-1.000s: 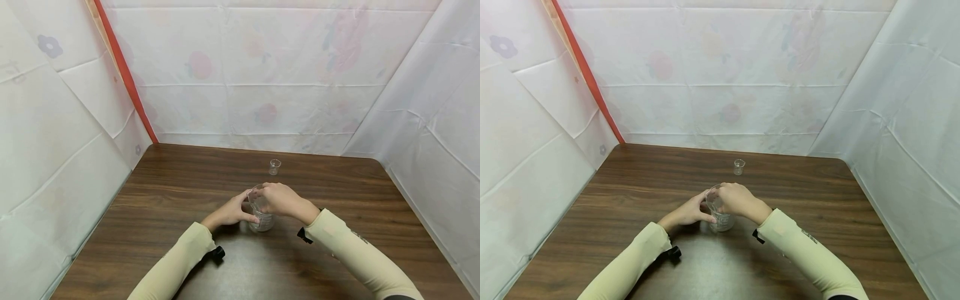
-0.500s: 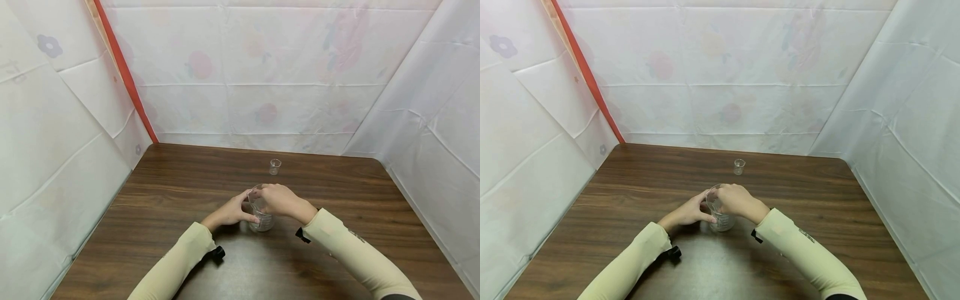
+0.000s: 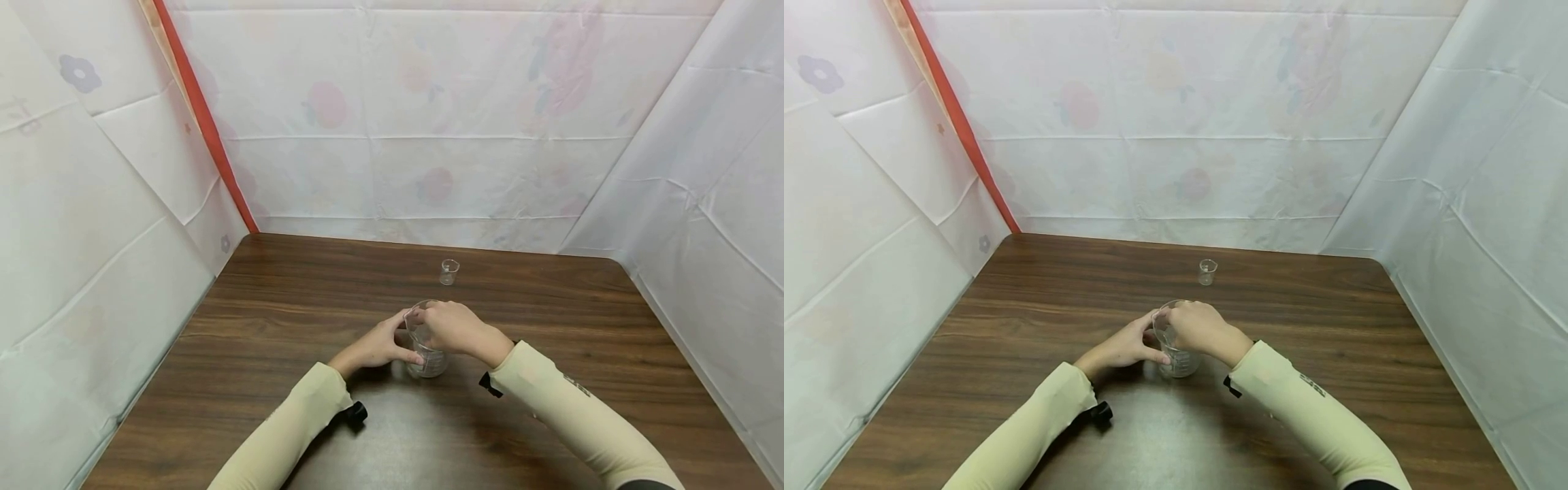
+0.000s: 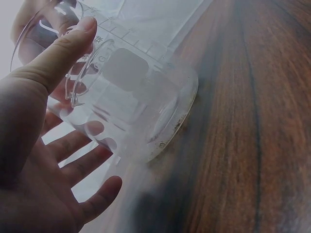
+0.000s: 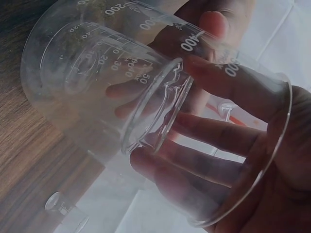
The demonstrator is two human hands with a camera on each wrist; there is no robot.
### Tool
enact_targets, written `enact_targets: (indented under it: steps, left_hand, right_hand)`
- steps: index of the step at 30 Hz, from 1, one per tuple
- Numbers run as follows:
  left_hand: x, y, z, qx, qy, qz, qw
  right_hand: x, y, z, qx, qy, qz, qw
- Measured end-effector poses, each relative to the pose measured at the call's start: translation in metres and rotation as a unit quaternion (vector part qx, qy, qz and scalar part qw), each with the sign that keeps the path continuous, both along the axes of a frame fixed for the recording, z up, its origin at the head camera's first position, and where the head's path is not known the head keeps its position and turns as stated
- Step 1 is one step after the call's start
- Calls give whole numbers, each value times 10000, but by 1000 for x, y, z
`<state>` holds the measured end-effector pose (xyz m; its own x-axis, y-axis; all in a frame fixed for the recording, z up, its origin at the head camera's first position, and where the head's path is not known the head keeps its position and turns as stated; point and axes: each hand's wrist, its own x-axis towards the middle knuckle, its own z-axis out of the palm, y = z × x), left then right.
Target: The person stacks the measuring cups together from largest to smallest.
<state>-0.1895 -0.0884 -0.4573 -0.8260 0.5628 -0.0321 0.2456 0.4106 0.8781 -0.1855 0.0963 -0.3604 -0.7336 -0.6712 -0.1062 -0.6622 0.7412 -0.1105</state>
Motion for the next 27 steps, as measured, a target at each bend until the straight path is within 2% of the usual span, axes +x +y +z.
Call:
enact_targets:
  steps: [9, 16, 27]
  left_hand:
    - [0, 0, -1, 24, -66, -55, 10000]
    - [0, -2, 0, 1, -78, 28, 10000]
    - [0, -4, 0, 52, -153, 24, 9999]
  right_hand:
    - [0, -1, -4, -56, -66, -40, 10000]
    - [-2, -3, -7, -115, 163, 184, 9996]
    - [-2, -6, -8, -69, 430, 165, 9989]
